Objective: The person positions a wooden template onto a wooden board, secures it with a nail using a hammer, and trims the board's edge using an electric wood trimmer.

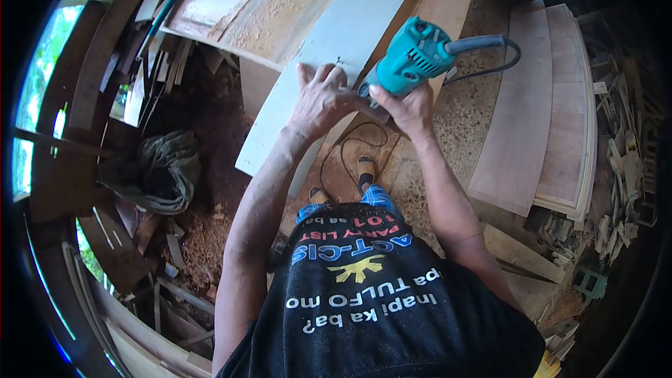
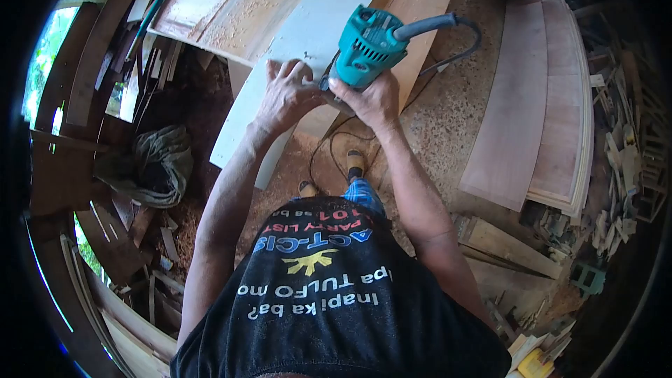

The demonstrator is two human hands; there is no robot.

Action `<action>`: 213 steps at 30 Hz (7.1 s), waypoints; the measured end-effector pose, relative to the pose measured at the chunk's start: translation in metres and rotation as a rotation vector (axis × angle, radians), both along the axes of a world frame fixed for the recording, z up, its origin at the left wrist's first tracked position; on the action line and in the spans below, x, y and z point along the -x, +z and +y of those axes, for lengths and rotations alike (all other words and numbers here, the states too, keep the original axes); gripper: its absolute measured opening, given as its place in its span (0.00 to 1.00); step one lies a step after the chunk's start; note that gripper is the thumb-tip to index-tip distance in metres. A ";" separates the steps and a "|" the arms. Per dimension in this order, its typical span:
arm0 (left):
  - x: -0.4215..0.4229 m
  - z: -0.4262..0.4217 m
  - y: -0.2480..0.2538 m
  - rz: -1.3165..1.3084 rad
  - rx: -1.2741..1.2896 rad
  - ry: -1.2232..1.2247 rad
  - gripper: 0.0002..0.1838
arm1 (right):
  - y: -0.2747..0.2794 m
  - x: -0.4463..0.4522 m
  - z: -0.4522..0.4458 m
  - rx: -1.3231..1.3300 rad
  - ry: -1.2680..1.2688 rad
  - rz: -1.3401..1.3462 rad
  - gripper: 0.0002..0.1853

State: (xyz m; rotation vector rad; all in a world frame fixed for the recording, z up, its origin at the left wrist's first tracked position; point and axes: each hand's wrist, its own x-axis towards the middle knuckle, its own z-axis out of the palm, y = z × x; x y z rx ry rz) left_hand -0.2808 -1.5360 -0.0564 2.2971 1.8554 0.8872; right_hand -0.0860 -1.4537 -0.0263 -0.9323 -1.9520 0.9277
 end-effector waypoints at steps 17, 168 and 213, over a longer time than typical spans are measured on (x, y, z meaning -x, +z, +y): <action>0.093 -0.116 0.012 -0.284 -0.227 0.580 0.17 | 0.013 -0.039 0.066 0.256 -0.187 0.541 0.37; -0.002 0.119 0.006 0.363 0.045 -0.095 0.13 | -0.021 0.005 0.091 -0.137 -0.307 -0.104 0.48; -0.005 0.191 -0.004 0.448 0.163 -0.065 0.15 | -0.019 -0.002 0.159 -0.132 -0.266 -0.089 0.52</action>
